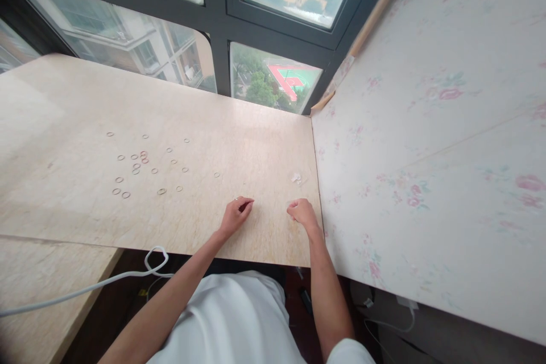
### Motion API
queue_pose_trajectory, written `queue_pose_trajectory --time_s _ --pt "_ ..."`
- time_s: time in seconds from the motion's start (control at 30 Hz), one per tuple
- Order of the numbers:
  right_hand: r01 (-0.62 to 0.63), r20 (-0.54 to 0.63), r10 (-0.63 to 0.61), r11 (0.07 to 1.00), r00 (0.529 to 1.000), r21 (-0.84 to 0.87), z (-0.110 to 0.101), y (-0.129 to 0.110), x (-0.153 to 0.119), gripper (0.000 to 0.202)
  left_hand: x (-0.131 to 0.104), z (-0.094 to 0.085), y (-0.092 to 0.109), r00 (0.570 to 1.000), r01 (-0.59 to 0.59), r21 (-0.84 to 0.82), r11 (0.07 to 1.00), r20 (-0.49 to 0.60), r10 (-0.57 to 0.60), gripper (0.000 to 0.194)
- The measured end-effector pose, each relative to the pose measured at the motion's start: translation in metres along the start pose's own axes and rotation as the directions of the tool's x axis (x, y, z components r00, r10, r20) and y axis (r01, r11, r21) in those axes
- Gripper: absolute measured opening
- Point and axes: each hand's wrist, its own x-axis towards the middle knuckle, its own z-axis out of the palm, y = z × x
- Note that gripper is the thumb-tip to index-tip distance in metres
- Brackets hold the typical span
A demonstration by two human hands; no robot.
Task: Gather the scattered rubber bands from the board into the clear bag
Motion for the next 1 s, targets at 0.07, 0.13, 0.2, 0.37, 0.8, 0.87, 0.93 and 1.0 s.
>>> queue_pose_trajectory --time_s 0.07,0.13,0.2,0.37,0.8,0.87,0.93,1.0 --pt "0.008 0.009 -0.008 1.000 1.000 0.001 0.0006 0.0002 0.0002 0.010 -0.0001 0.0001 -0.0003 1.000 0.002 0.002 1.000 0.002 -0.002 0.017" --pt "0.013 0.020 -0.013 1.000 1.000 0.001 0.0016 0.0010 0.0010 0.011 -0.0003 0.0000 -0.0003 1.000 0.005 0.001 1.000 0.004 -0.005 0.017" --pt "0.016 0.030 -0.016 1.000 0.999 0.001 0.0031 0.0022 0.0023 0.012 -0.0004 -0.0003 0.0001 1.000 0.005 -0.002 1.000 0.005 -0.005 0.017" --pt "0.014 0.034 -0.014 1.000 0.999 0.000 0.0069 0.0044 0.0048 0.011 -0.0004 -0.0011 0.0014 1.000 0.009 -0.011 1.000 0.004 -0.009 0.016" --pt "0.011 -0.107 0.000 0.994 0.994 0.106 0.0066 0.0054 0.0005 0.010 -0.0007 -0.0012 0.0012 1.000 0.011 -0.016 1.000 0.007 -0.011 0.015" --pt "0.028 -0.139 -0.007 0.988 0.990 0.154 0.0070 0.0063 0.0004 0.010 -0.0007 -0.0013 0.0014 1.000 0.010 -0.017 1.000 0.005 -0.010 0.016" --pt "0.051 -0.179 -0.012 0.976 0.984 0.213 0.0071 0.0073 -0.0005 0.015 -0.0007 -0.0012 0.0014 1.000 0.010 -0.014 1.000 0.005 -0.009 0.016" --pt "0.078 -0.221 -0.015 0.957 0.975 0.278 0.0061 0.0089 -0.0029 0.021 -0.0006 -0.0010 0.0012 1.000 0.009 -0.011 1.000 0.005 -0.009 0.016"
